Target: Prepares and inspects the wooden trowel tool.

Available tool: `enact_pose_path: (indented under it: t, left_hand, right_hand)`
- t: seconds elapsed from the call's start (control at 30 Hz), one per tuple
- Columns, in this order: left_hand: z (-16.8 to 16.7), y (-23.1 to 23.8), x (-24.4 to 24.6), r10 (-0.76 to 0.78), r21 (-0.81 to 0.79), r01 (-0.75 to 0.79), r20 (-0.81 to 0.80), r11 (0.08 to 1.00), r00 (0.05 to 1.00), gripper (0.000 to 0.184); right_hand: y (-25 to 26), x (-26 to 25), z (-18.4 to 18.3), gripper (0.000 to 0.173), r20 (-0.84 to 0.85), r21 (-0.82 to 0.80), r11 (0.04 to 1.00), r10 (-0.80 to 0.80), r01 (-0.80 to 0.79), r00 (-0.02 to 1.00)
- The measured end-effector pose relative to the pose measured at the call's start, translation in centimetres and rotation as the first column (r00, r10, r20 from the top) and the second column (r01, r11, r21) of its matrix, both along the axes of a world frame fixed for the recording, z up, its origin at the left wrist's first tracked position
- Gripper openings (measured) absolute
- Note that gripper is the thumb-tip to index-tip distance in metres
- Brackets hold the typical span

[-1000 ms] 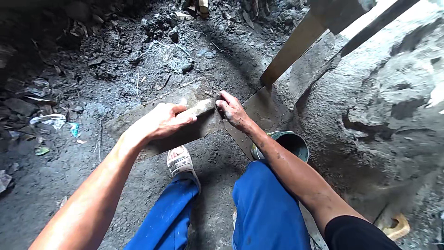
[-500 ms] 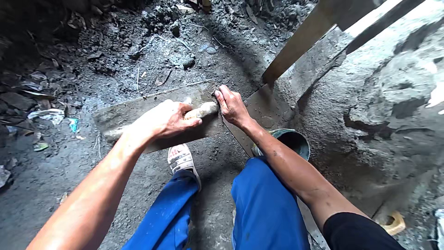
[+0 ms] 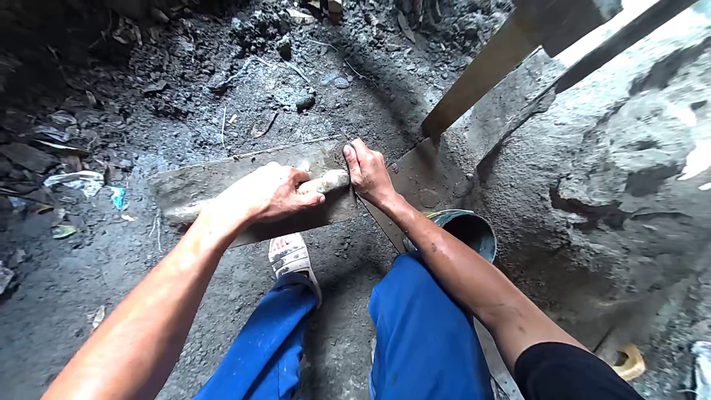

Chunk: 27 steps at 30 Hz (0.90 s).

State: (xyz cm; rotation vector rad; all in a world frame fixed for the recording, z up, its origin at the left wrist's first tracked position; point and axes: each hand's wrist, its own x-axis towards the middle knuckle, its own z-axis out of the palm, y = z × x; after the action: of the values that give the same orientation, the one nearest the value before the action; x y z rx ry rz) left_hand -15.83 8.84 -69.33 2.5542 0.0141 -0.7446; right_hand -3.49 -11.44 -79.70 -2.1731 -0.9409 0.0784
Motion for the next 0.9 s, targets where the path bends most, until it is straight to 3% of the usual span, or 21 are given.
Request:
enact_pose_path:
  t: [0.1, 0.17, 0.33, 0.53, 0.63, 0.83, 0.9]
  left_hand:
    - [-0.6, 0.7, -0.1, 0.007, -0.027, -0.007, 0.009, 1.000, 1.000, 0.049]
    - [-0.8, 1.0, -0.3, 0.010, -0.042, -0.010, 0.016, 0.999, 1.000, 0.048]
    - [-1.3, 0.4, -0.4, 0.004, 0.037, -0.004, -0.018, 0.999, 1.000, 0.049]
    - [-1.0, -0.6, -0.4, 0.006, 0.152, -0.005, -0.005, 0.988, 1.000, 0.051]
    - [-1.1, -0.7, -0.2, 0.018, 0.179, -0.015, -0.016, 0.984, 1.000, 0.065]
    - [-1.3, -0.2, -0.3, -0.038, 0.156, 0.039, -0.012, 0.987, 0.999, 0.067]
    - [-1.2, -0.4, -0.2, -0.086, 0.168, 0.086, -0.011, 0.982, 0.996, 0.065]
  right_hand:
    - [0.0, 0.0, 0.5, 0.032, -0.278, 0.014, 0.998, -0.051, 0.057, 0.959]
    - [-0.2, 0.4, 0.1, 0.032, -0.356, 0.055, 0.997, -0.025, 0.048, 0.934]
    - [0.0, 0.1, -0.3, 0.047, -0.184, 0.012, 0.999, -0.033, 0.036, 0.982]
    - [-0.4, 1.1, -0.3, 0.031, -0.103, 0.021, 1.000, -0.011, 0.013, 0.995]
    - [-0.8, 1.5, -0.3, 0.030, -0.069, -0.013, 1.000, 0.011, -0.012, 0.998]
    - [-2.3, 2.5, 0.3, 0.041, -0.255, 0.001, 0.976, 0.212, -0.219, 0.943]
    - [-2.4, 2.4, 0.5, 0.034, -0.229, 0.004, 0.964, 0.259, -0.265, 0.938]
